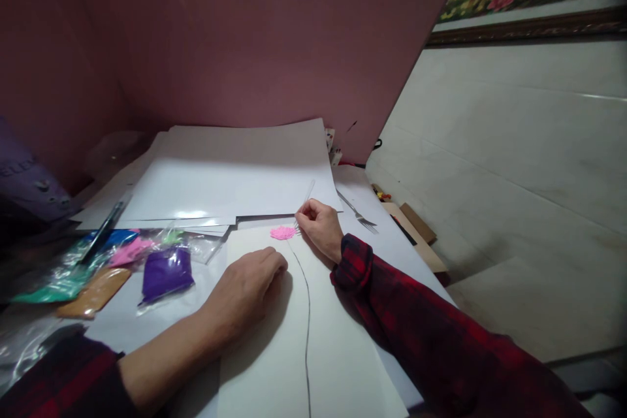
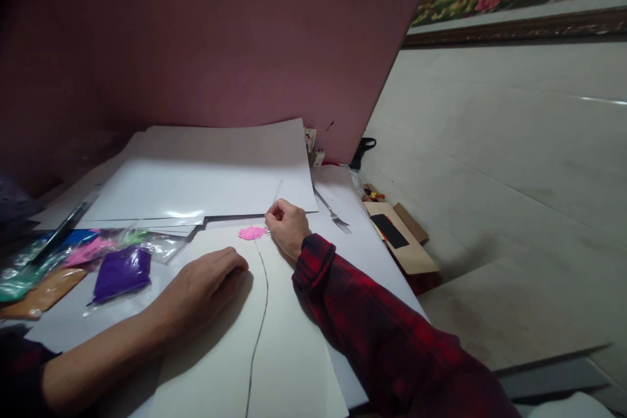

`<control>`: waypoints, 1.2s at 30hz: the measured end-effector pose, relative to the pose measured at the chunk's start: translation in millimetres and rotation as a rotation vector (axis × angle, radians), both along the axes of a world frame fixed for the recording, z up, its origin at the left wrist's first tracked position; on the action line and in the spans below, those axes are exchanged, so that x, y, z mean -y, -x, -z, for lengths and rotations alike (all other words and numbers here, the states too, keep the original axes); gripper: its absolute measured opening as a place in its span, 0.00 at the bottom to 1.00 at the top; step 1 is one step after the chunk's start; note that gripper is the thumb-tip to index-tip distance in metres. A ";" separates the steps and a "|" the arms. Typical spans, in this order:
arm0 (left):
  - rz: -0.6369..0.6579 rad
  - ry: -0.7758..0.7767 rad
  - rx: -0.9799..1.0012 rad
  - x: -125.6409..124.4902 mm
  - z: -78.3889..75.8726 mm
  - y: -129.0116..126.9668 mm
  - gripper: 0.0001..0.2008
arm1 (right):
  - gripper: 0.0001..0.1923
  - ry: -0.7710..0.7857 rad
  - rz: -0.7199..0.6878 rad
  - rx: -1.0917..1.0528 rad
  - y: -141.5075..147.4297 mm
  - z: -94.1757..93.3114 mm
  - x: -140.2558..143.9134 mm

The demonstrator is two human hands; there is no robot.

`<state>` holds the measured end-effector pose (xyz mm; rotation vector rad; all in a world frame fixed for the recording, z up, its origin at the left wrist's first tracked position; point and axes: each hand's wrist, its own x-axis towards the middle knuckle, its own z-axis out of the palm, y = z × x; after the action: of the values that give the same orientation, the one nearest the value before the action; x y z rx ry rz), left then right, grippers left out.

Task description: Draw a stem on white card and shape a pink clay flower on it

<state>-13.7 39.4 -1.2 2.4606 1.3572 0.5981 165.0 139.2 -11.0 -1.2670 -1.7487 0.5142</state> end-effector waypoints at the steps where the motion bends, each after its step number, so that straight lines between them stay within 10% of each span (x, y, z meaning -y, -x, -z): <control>1: 0.001 0.001 0.000 0.0 -0.3 -0.1 0.09 | 0.04 0.000 0.001 0.013 -0.1 0.3 -0.2; 36: 0.016 -0.017 0.008 0.0 1.4 1.3 0.09 | 0.05 0.033 0.123 -0.217 1.7 -3.1 0.3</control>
<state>-15.0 39.4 -2.6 2.4766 1.3339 0.6177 163.3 138.9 -7.9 -1.2825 -1.4783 0.5883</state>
